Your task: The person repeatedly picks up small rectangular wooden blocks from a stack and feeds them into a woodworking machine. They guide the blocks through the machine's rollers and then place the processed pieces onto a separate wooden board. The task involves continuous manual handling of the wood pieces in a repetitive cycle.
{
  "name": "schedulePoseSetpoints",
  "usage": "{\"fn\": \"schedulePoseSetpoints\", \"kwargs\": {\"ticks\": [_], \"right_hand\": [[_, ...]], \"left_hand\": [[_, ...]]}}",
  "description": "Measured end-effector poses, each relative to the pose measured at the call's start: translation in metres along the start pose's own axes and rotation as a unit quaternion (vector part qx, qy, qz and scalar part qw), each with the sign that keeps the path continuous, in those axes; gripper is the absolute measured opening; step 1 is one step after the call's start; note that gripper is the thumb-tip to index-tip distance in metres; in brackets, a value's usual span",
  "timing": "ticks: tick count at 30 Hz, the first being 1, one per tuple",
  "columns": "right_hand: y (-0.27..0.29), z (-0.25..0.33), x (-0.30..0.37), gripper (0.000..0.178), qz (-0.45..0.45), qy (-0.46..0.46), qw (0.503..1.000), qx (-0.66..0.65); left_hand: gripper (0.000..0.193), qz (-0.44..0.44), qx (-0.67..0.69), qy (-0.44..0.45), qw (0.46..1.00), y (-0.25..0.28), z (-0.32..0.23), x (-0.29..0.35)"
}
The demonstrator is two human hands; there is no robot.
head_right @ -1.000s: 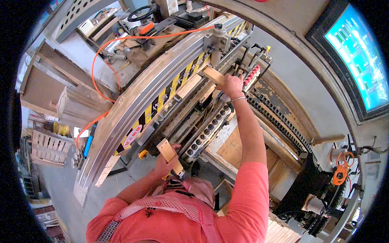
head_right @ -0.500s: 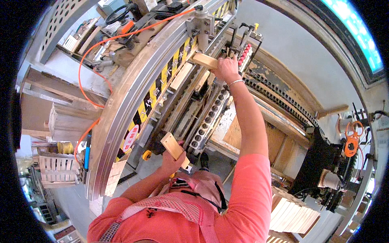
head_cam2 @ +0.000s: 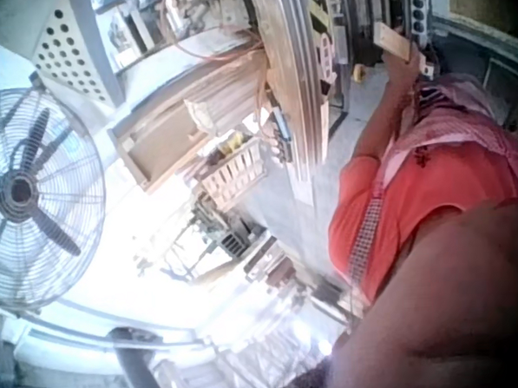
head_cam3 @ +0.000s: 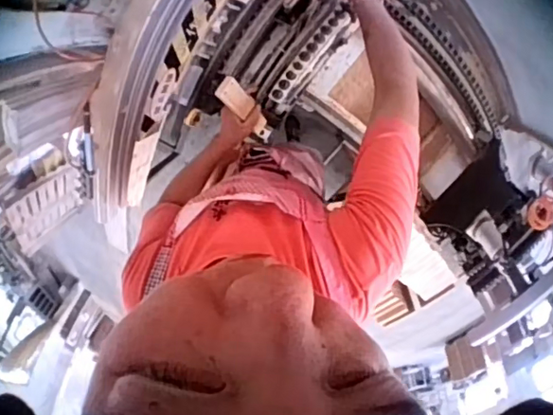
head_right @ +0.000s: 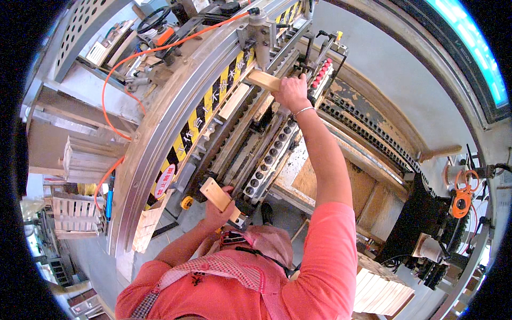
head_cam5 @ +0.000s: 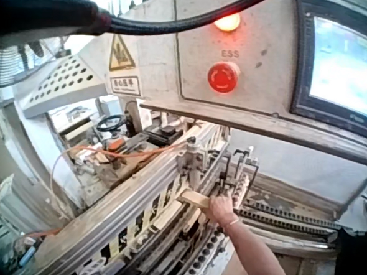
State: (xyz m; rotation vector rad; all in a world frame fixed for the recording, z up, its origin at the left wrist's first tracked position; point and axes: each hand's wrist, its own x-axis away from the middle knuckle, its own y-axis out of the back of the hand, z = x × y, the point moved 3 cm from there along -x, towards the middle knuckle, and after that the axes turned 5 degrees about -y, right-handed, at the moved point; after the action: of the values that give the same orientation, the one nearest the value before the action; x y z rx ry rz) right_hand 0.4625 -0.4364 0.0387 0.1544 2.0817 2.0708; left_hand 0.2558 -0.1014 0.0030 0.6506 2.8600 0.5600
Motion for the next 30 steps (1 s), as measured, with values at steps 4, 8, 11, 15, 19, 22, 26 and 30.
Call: {"fn": "schedulePoseSetpoints", "kwargs": {"ticks": [4,8,11,15,19,22,26,30], "right_hand": [[-0.002,0.004,-0.007,0.040,-0.012,0.006,1.000,0.001],[-0.003,0.005,-0.010,0.055,-0.002,0.014,1.000,-0.016],[0.001,0.011,-0.010,0.053,0.010,0.026,1.000,0.004],[0.003,0.012,-0.009,0.054,0.017,0.034,0.999,0.032],[-0.005,0.009,-0.013,0.051,0.007,0.030,0.999,0.032],[-0.004,0.014,-0.014,0.049,0.019,0.025,0.999,0.036],[-0.008,0.010,-0.014,0.049,0.011,0.045,0.998,0.050],[-0.001,0.018,-0.012,0.048,0.017,0.036,0.998,0.056]], "left_hand": [[0.024,0.004,-0.028,-0.029,0.999,0.000,0.004,-0.001],[0.021,0.001,-0.026,-0.031,0.999,0.000,0.004,-0.001],[0.019,0.001,-0.021,-0.022,1.000,0.002,0.003,0.000],[0.019,-0.001,-0.027,-0.065,0.998,0.000,0.013,0.002],[0.022,0.006,0.034,-0.012,0.999,0.000,0.016,0.002],[0.022,-0.006,0.126,0.077,0.989,0.002,0.010,0.002],[0.019,-0.053,0.214,0.124,0.968,0.001,0.011,0.006],[0.021,-0.028,0.284,0.151,0.946,0.003,-0.009,0.009]]}}
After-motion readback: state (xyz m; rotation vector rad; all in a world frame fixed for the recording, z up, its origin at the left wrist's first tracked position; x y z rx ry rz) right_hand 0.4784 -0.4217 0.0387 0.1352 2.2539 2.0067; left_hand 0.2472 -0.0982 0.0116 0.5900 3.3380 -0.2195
